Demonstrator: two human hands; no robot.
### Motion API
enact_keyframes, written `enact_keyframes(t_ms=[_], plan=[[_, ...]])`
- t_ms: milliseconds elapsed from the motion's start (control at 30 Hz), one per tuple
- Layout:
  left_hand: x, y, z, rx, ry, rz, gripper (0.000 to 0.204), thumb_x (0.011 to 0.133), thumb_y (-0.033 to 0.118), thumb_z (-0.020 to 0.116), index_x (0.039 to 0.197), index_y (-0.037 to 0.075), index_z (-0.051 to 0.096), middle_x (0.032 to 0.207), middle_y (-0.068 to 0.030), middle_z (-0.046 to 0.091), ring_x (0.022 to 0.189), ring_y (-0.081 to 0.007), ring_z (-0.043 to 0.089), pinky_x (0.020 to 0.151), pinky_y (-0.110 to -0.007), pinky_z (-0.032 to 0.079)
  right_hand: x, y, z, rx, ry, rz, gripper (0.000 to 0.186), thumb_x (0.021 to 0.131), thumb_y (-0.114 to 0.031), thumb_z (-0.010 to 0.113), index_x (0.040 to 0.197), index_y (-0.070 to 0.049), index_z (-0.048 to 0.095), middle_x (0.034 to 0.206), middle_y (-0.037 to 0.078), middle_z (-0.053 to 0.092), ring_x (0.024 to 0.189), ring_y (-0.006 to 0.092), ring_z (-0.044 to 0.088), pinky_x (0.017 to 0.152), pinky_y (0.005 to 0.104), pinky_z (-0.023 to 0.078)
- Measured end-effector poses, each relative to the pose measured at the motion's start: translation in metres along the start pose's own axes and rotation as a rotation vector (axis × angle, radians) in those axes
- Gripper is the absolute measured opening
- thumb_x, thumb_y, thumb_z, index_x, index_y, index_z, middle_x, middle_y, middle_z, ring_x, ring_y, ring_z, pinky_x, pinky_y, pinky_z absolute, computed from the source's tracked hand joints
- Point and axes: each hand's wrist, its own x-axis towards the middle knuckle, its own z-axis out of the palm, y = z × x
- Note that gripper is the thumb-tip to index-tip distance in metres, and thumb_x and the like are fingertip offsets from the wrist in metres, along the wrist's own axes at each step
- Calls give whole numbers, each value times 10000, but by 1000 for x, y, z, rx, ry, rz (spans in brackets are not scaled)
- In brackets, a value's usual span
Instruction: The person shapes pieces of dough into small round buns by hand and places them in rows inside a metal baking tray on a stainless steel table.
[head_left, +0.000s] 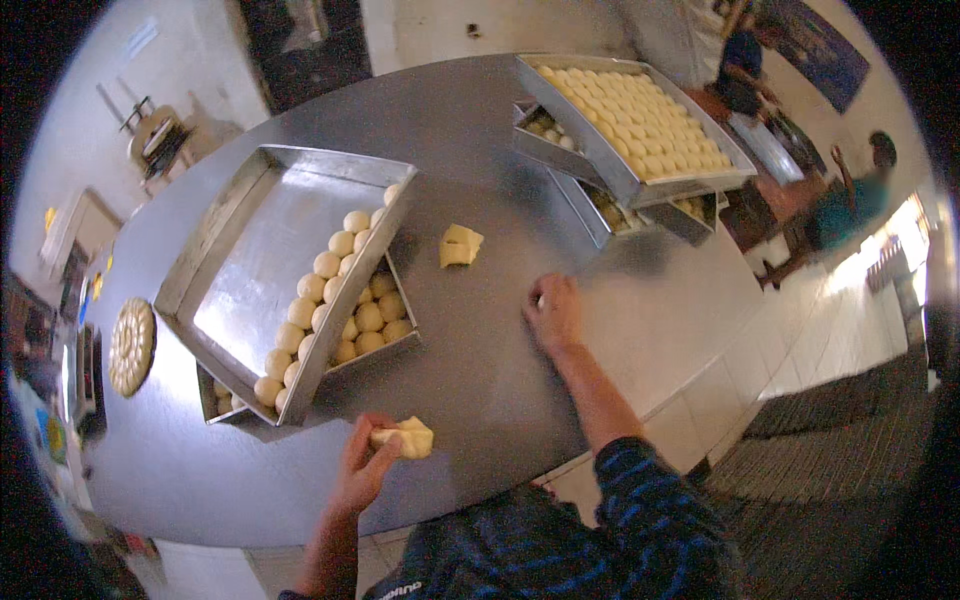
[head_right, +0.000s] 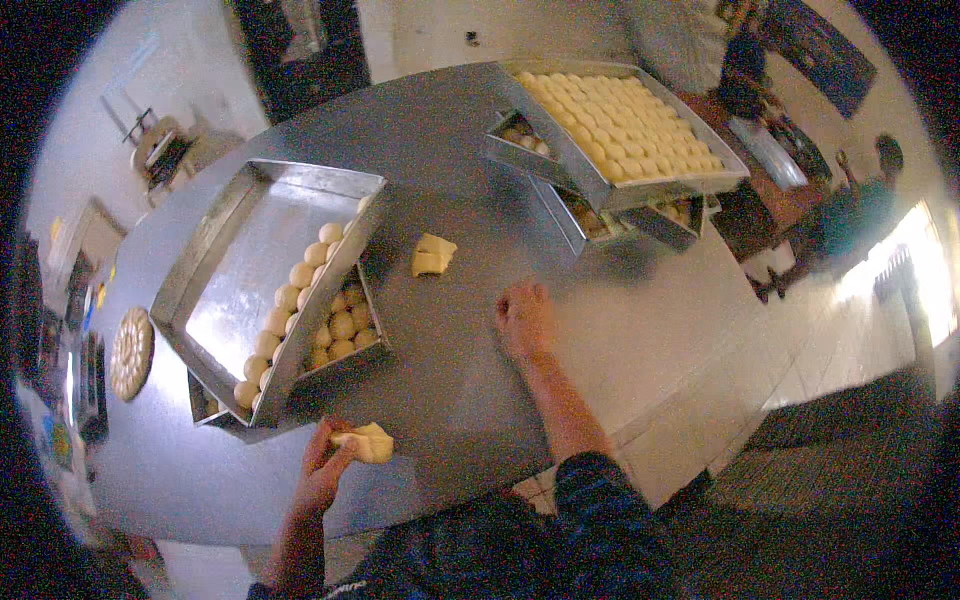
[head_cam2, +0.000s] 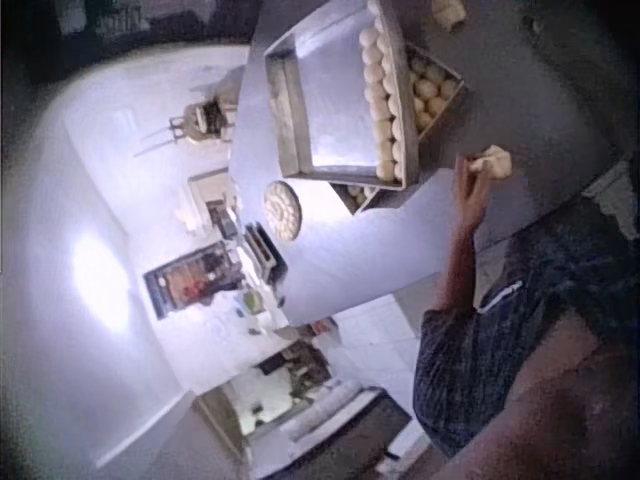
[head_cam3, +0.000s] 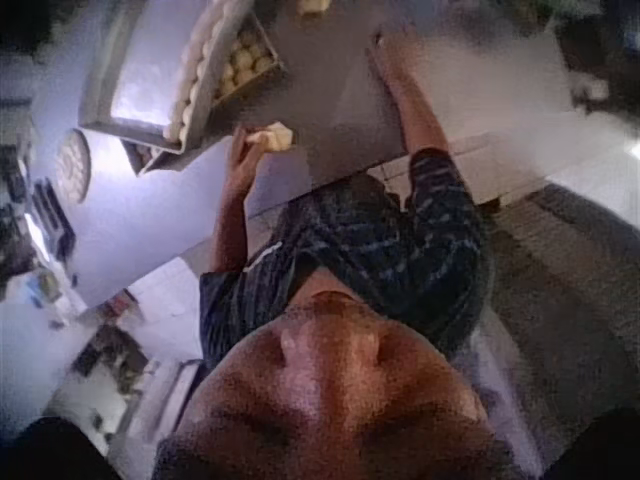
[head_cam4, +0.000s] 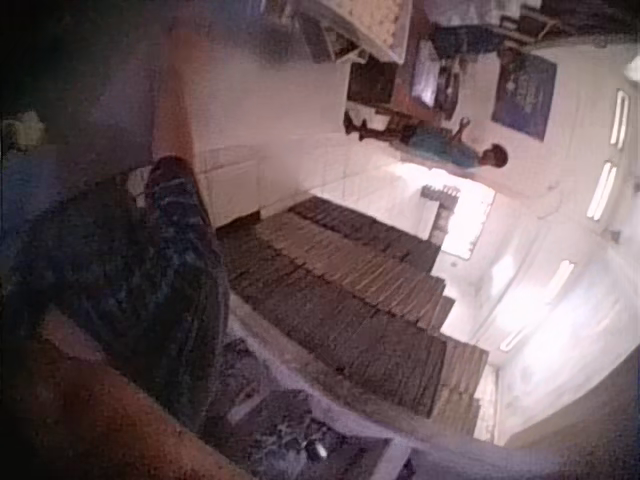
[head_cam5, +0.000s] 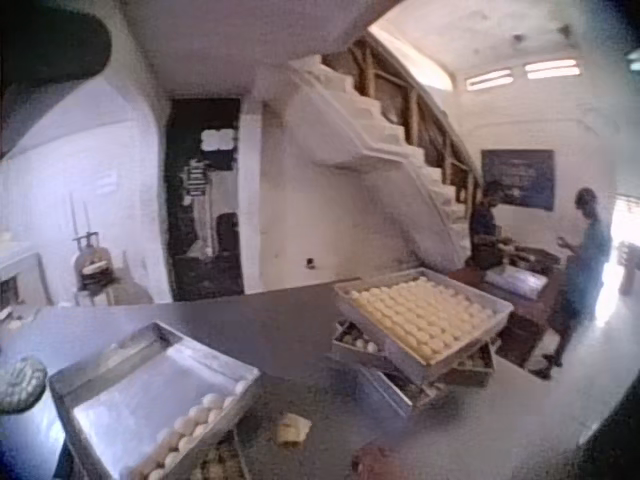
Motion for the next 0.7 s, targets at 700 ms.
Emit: enact_keyframes(t_ms=[700], plan=[[-75, 4, -55, 120, 390, 370, 281, 770, -23, 627, 1026, 11, 518, 998, -107, 529, 942, -182, 524, 837, -306, 424, 229, -192, 40, 308, -10, -116, 239, 862, -176, 525, 1035, -26, 594, 996, 165, 623, 870, 225, 618, 747, 330, 478]])
